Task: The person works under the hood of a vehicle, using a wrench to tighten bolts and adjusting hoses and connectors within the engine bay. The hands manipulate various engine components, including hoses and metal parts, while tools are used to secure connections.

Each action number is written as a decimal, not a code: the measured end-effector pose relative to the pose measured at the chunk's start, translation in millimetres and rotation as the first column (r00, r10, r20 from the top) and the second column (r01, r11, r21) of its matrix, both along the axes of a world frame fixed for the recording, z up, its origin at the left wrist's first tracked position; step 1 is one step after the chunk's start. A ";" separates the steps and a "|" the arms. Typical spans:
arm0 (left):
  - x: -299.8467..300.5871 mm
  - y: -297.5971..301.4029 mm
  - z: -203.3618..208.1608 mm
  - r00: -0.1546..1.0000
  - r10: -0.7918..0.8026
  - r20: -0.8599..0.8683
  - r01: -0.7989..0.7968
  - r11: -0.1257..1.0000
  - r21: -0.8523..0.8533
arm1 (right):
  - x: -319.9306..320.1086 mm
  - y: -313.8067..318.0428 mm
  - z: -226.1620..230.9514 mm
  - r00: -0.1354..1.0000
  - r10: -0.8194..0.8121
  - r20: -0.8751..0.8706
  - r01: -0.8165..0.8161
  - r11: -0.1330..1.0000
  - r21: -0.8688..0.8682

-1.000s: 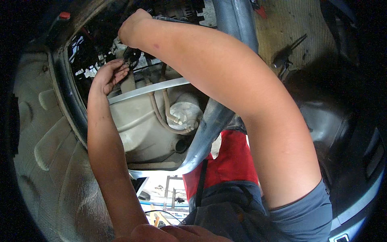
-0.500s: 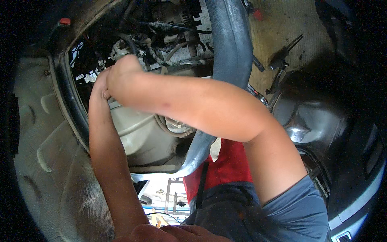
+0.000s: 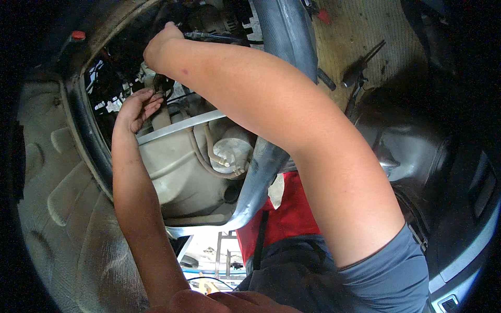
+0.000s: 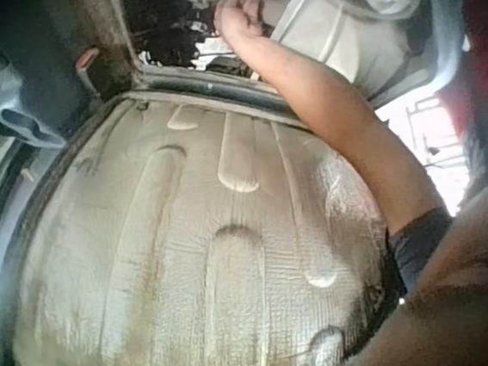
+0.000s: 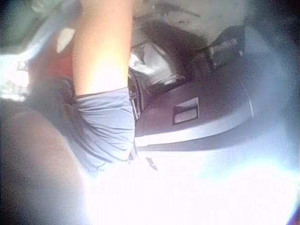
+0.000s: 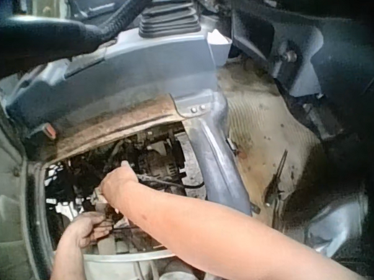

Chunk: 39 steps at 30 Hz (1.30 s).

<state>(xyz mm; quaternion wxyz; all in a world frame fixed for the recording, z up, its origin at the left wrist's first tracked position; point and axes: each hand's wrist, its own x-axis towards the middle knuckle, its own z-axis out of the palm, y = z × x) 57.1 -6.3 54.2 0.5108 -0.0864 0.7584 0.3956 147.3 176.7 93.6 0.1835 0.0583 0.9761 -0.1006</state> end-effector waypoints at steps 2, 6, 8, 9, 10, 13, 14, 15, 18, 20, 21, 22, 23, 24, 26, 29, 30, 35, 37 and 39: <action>-0.8 -1.1 0.0 1.000 -0.022 -0.003 0.022 1.000 -0.008 | -0.8 -3.0 -0.9 1.000 0.014 0.020 -0.014 1.000 0.019; -25.3 -24.2 -26.4 0.998 -0.060 0.029 0.058 0.996 0.060 | 20.3 -20.6 20.6 0.992 0.087 -0.092 -0.086 0.996 0.012; -9.0 -11.1 -11.3 0.999 -0.031 -0.013 0.032 0.997 0.068 | 35.0 -42.6 35.6 0.997 0.078 0.022 -0.075 0.991 -0.107; -14.8 -18.3 -15.5 0.993 -0.113 -0.018 0.113 0.994 -0.001 | 38.7 -62.3 40.3 0.997 0.062 0.051 -0.054 0.988 -0.144; -8.9 -12.0 -13.4 0.995 -0.092 -0.047 0.091 0.996 -0.008 | 41.9 -75.7 36.5 0.989 0.106 0.105 -0.082 0.975 -0.206; -6.0 -6.5 -16.8 0.990 -0.066 -0.127 0.066 0.998 -0.002 | 47.0 -75.7 46.6 0.993 0.060 0.103 -0.037 0.976 -0.215; -5.2 -7.2 -15.3 0.990 -0.067 -0.126 0.068 0.998 0.007 | 46.1 -69.9 46.4 0.995 0.027 0.096 -0.003 0.970 -0.243; -1.4 -5.0 -7.9 0.990 -0.065 -0.127 0.067 0.998 0.015 | 45.5 -63.0 42.8 0.996 -0.002 0.088 0.026 0.962 -0.271; 8.2 6.4 2.0 0.965 -0.111 -0.238 0.103 0.994 -0.048 | 45.3 -50.9 33.0 0.999 -0.044 0.032 0.052 0.953 -0.299; 14.5 15.3 12.6 0.942 -0.166 -0.290 0.149 0.986 -0.080 | 40.0 -42.2 29.7 0.997 -0.077 0.021 0.079 0.938 -0.337; 3.4 3.3 4.6 0.937 -0.171 -0.304 0.162 0.985 -0.056 | 35.3 -40.1 37.1 0.999 -0.037 -0.024 0.028 0.949 -0.313; 4.2 5.2 5.8 0.915 -0.128 -0.384 0.108 0.991 -0.074 | 34.0 -35.0 44.3 0.998 -0.013 -0.054 -0.003 0.958 -0.287; 5.2 8.1 6.9 0.883 -0.086 -0.461 0.051 0.995 -0.087 | 35.7 -29.0 50.4 0.997 0.013 -0.082 -0.034 0.965 -0.260; -1.1 3.7 7.5 0.860 0.074 -0.506 -0.083 0.997 0.004 | 46.0 -23.2 65.8 0.982 0.054 -0.182 -0.096 0.968 -0.231; 5.8 3.1 20.9 0.822 0.236 -0.517 -0.173 0.970 0.169 | 80.4 -4.7 84.4 0.961 0.072 -0.268 -0.137 0.964 -0.230; 28.3 23.2 40.3 0.860 0.194 -0.473 -0.042 0.949 0.314 | 165.8 29.5 72.2 0.695 -0.422 -0.582 0.104 0.860 -0.499; 38.9 29.4 47.2 0.875 0.074 -0.479 0.054 0.967 0.248 | 197.5 42.0 63.6 0.497 -0.519 -0.696 0.144 0.840 -0.523; 61.6 88.9 -11.4 0.647 -0.699 -0.306 0.611 0.714 -0.340 | 326.1 122.0 -43.8 -0.034 -0.964 -0.265 0.613 0.190 -0.767; 79.5 116.1 -19.6 0.356 -0.887 -0.293 0.656 0.461 -0.597 | 346.5 139.9 -85.6 0.129 -0.937 -0.324 0.777 0.298 -0.555; 73.3 125.0 -38.8 0.361 -0.904 -0.230 0.620 0.417 -0.664 | 345.6 146.6 -111.4 0.194 -0.925 -0.325 0.823 0.334 -0.460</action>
